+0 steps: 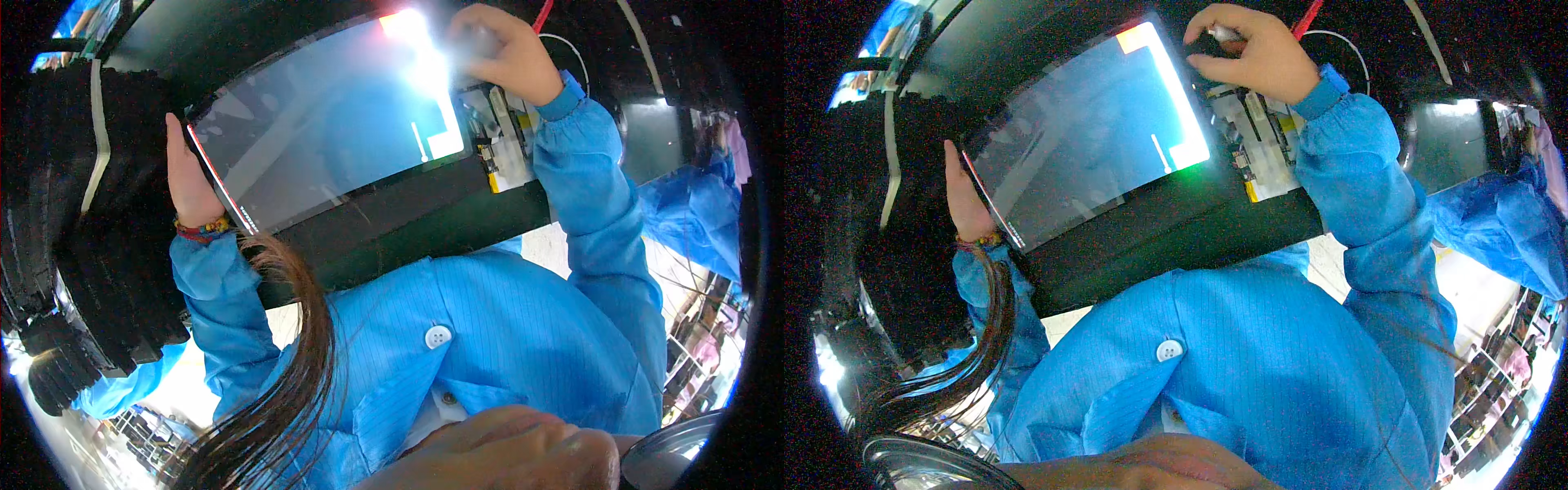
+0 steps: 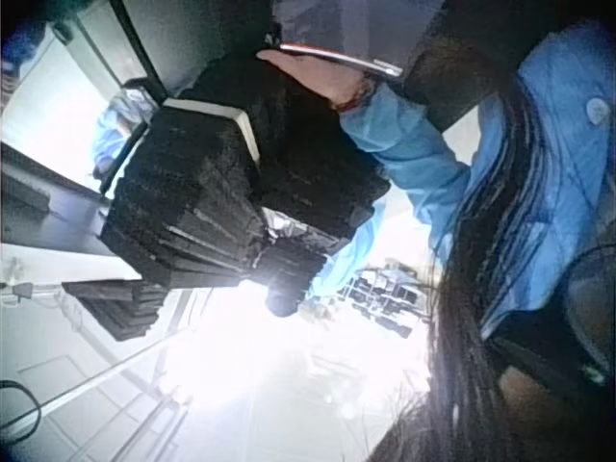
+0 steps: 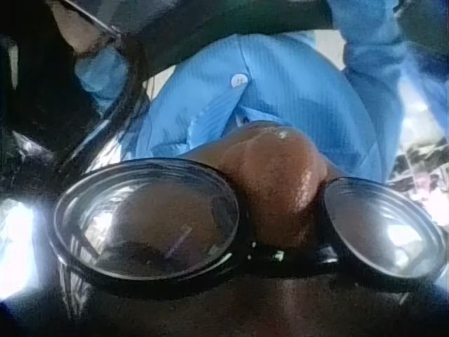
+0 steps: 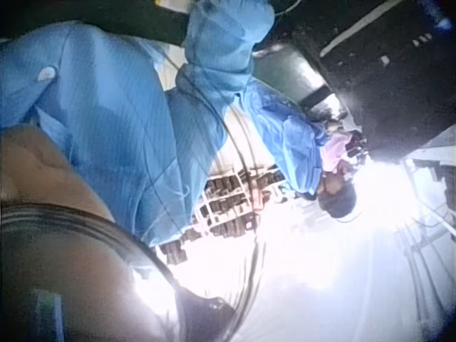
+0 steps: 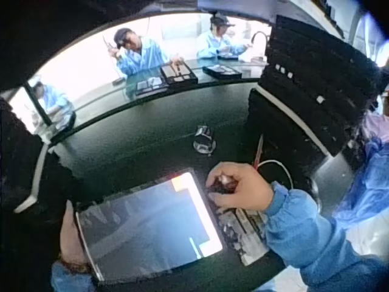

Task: Testing a tablet screen's display and touch response at a factory workbench.

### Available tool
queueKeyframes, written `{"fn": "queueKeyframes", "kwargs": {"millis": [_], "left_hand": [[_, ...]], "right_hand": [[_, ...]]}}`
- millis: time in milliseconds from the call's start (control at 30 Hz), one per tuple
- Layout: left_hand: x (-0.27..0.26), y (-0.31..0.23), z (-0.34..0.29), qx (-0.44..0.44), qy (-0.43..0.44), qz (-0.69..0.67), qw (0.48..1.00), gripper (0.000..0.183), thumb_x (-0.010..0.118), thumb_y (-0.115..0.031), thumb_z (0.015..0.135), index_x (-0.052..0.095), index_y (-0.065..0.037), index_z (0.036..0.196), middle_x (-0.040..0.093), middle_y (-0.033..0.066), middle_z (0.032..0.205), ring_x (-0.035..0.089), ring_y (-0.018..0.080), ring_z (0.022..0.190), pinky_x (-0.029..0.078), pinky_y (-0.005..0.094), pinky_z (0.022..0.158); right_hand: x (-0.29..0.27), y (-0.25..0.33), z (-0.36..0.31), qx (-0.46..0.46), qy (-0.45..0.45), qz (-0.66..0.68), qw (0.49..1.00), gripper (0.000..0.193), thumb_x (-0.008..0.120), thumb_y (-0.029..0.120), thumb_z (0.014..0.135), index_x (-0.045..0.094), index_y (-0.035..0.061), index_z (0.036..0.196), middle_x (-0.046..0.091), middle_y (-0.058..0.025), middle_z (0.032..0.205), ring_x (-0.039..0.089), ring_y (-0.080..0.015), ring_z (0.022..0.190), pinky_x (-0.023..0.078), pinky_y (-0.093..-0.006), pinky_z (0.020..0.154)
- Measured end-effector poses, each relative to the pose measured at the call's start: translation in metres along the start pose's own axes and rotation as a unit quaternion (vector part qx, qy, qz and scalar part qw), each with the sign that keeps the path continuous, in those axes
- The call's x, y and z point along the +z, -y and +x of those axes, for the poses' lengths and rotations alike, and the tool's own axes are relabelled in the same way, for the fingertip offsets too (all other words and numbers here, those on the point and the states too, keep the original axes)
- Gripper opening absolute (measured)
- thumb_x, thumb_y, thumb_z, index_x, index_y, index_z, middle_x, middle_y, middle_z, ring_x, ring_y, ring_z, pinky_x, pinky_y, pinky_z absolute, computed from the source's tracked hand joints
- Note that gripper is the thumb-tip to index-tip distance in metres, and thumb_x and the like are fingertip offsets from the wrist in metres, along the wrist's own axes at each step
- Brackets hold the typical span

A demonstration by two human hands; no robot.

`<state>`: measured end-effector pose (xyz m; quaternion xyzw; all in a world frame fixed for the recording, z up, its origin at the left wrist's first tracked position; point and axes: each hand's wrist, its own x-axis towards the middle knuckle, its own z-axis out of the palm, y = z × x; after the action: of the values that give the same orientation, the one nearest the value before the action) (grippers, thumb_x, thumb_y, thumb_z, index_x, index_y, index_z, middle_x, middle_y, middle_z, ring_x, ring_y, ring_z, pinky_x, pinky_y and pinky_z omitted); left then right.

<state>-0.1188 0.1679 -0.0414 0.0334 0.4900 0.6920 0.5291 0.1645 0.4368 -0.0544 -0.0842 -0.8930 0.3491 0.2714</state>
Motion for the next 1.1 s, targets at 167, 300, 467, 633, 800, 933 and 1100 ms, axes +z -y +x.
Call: {"fn": "queueKeyframes", "kwargs": {"millis": [167,300,467,633,800,933,1100], "left_hand": [[-0.006,0.001,0.002,0.001,0.030,-0.011,0.999,0.060,0.031,-0.051,0.095,0.054,0.002,0.114,0.060,0.0134,0.112,0.057,0.0280,0.100,0.043,0.0390,0.091],[-0.005,0.002,-0.003,-0.009,0.132,-0.047,0.990,0.062,0.030,-0.051,0.095,0.053,0.002,0.116,0.058,0.0144,0.115,0.056,0.0293,0.103,0.041,0.0401,0.093],[-0.006,0.000,0.000,-0.033,0.160,-0.077,0.984,0.064,0.028,-0.053,0.095,0.051,0.002,0.119,0.057,0.0153,0.117,0.055,0.0301,0.105,0.040,0.0406,0.095],[-0.009,-0.001,0.003,-0.028,0.056,-0.032,0.998,0.066,0.027,-0.053,0.094,0.049,0.002,0.122,0.055,0.0158,0.120,0.052,0.0312,0.108,0.038,0.0424,0.096],[-0.008,0.001,0.005,-0.051,0.241,-0.107,0.963,0.065,0.027,-0.053,0.095,0.047,0.002,0.123,0.053,0.0157,0.123,0.051,0.0313,0.110,0.037,0.0439,0.097],[-0.009,0.001,0.003,-0.032,0.206,-0.085,0.974,0.064,0.027,-0.052,0.095,0.048,0.002,0.122,0.055,0.0155,0.121,0.052,0.0307,0.109,0.038,0.0429,0.097],[-0.007,0.001,0.006,-0.023,0.178,-0.066,0.982,0.062,0.027,-0.050,0.096,0.052,0.003,0.117,0.058,0.0152,0.116,0.054,0.0290,0.106,0.039,0.0394,0.096]], "right_hand": [[-0.021,0.033,0.005,0.127,0.003,0.003,0.992,0.073,0.076,0.018,0.066,0.042,0.0063,0.129,0.042,-0.0091,0.110,0.043,-0.0183,0.092,0.039,-0.0300,0.079],[-0.008,0.054,-0.003,-0.028,0.001,-0.018,0.999,0.090,0.078,0.023,0.062,0.031,0.0035,0.136,0.037,-0.0162,0.121,0.041,-0.0269,0.109,0.037,-0.0352,0.091],[-0.010,0.069,-0.004,-0.038,0.115,-0.095,0.988,0.103,0.079,0.033,0.060,0.021,0.0031,0.139,0.024,-0.0223,0.135,0.025,-0.0398,0.126,0.023,-0.0469,0.105],[-0.007,0.063,-0.005,-0.036,0.117,-0.082,0.989,0.102,0.079,0.033,0.060,0.022,0.0035,0.139,0.024,-0.0218,0.135,0.024,-0.0394,0.126,0.021,-0.0480,0.105],[-0.005,0.060,-0.004,-0.030,0.134,-0.081,0.987,0.101,0.079,0.031,0.060,0.022,0.0035,0.139,0.024,-0.0213,0.134,0.024,-0.0392,0.126,0.023,-0.0473,0.105],[-0.014,0.060,-0.001,-0.032,0.097,-0.042,0.994,0.096,0.079,0.029,0.062,0.026,0.0031,0.137,0.029,-0.0203,0.132,0.031,-0.0345,0.124,0.027,-0.0428,0.104],[-0.053,0.033,-0.012,0.149,0.087,0.050,0.984,0.019,0.056,0.021,0.089,0.058,0.0019,0.087,0.057,-0.0038,0.083,0.054,-0.0127,0.074,0.045,-0.0258,0.069]]}}
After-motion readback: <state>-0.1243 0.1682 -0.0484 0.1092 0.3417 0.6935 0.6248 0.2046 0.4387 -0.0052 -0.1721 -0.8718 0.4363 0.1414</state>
